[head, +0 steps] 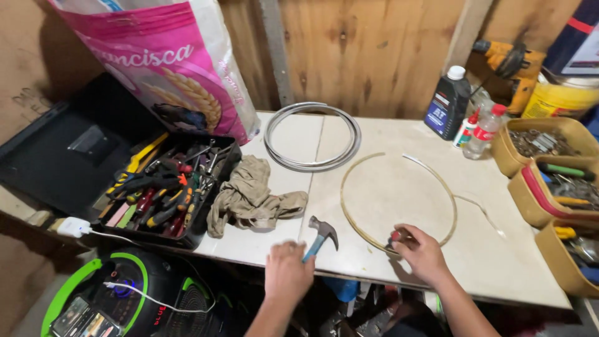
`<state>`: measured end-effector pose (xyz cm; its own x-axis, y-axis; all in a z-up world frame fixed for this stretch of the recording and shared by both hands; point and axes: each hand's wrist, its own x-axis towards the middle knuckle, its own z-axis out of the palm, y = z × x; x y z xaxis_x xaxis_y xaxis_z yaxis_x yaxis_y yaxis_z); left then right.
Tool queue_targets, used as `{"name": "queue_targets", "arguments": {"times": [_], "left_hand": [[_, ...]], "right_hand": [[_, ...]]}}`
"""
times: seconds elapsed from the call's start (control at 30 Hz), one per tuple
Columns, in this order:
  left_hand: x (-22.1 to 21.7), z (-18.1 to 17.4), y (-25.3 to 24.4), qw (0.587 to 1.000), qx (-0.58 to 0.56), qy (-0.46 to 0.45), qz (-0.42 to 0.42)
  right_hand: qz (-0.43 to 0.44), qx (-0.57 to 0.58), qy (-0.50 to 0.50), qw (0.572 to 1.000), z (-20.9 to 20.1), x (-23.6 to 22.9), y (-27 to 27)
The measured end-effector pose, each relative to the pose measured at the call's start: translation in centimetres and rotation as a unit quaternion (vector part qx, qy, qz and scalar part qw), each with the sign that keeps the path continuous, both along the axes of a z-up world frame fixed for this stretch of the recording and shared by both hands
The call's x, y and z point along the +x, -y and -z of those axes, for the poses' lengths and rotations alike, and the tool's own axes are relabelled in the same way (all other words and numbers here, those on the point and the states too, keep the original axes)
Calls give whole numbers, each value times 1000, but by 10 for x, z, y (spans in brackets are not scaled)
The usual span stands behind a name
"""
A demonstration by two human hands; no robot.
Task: The person uses a hammer and a small tool to tap and shape a circular metal hoop on a workbench. They repeatedly adjust the hoop, tap it with the hammer, and wipe the surface with a cloth while working.
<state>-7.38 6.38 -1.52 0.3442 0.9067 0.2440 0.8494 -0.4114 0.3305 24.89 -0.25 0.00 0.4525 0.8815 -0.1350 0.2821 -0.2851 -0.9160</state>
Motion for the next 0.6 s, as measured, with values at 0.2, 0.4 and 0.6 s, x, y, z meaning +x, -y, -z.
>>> {"name": "queue_targets", "arguments": {"times": [0.2, 0.4, 0.6], "left_hand": [[-27, -97, -78, 976, -158, -8, -150], [-44, -27, -163, 967, -185, -100, -147], [-35, -129, -220, 981, -100, -11, -167]], "right_hand": [[57, 20, 107, 992, -21, -17, 10], [76, 84, 276, 955, 45, 7, 1], [144, 184, 340, 911, 91, 14, -14]]}}
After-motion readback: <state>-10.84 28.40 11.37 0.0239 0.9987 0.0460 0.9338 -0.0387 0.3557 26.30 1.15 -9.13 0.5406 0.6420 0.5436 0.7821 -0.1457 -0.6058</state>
